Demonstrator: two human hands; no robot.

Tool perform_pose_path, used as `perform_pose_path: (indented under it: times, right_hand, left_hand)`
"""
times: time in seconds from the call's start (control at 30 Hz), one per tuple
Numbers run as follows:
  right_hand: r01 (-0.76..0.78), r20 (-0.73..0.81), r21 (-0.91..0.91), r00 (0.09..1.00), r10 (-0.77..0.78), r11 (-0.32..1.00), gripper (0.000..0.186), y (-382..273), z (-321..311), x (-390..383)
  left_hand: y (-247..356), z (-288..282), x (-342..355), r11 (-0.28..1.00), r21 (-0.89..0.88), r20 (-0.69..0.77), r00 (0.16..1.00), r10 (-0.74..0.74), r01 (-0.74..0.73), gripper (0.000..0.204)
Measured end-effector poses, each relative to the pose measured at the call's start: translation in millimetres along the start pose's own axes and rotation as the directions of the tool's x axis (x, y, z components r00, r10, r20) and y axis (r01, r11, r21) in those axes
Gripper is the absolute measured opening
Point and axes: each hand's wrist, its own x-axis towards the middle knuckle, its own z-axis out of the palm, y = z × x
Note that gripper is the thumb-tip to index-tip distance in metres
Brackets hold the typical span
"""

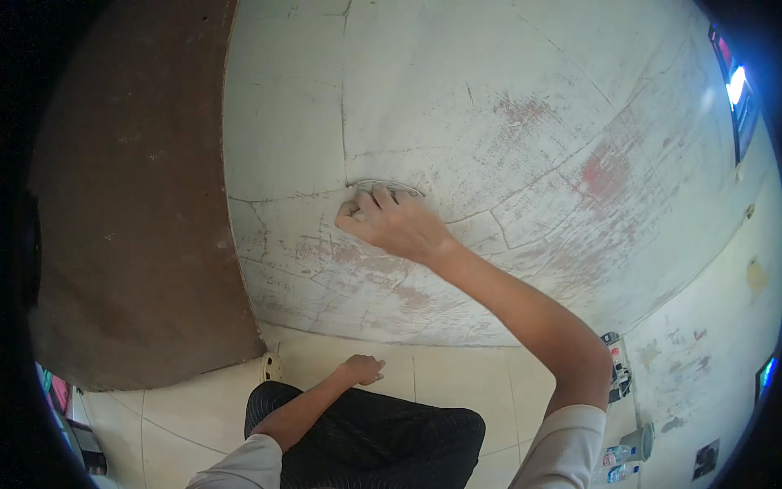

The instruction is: The person sands a wall with a piece of sandpaper held in their hand, moving it across different areas of the lower wall surface.

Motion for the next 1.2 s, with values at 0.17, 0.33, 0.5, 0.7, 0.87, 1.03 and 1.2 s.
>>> perform_pose_path:
  times: [0.17,0.33,0.5,0.7,0.87,1.03,1.2]
  right_hand:
    - [-0.114,-0.160,-0.168,0.983,0.086,0.979,0.022,93.6,-20.2,42.1]
    - [-0.540,-0.188,-0.138,0.837,0.513,0.830,0.033,153.9,-55.4,86.1]
    - [-0.144,-0.166,-0.085,0.978,0.128,0.986,0.015,46.4,-8.8,29.4]
    - [0.099,-0.071,-0.164,0.991,-0.112,0.981,0.014,47.9,-2.7,4.6]
    - [-0.352,-0.176,-0.299,0.934,0.311,0.887,0.025,157.0,-40.8,52.3]
    - [-0.564,-0.206,-0.200,0.824,0.528,0.801,0.020,142.5,-62.9,77.2]
    - [-0.012,0.021,-0.238,1.000,0.018,0.971,0.018,37.5,-6.6,-2.0]
  left_hand:
    - [0.4,3.9,1.6,0.999,0.029,-0.040,0.999,0.019,-0.018,0.037]
    - [4.5,-0.5,-2.5,1.000,0.014,-0.058,0.998,-0.009,0.010,0.038]
    - [-0.4,-3.4,-0.5,1.000,0.007,-0.051,0.998,-0.024,0.024,0.038]
    - [2.2,-0.5,2.2,1.000,0.013,-0.028,0.999,-0.025,0.026,0.040]
    - [8.5,-4.7,0.9,0.999,-0.011,-0.024,0.999,-0.036,0.036,0.041]
    - [-1.2,2.8,2.3,1.000,0.007,-0.024,1.000,-0.016,0.016,0.042]
    - [1.8,2.9,1.6,1.000,0.009,-0.004,1.000,-0.013,0.013,0.041]
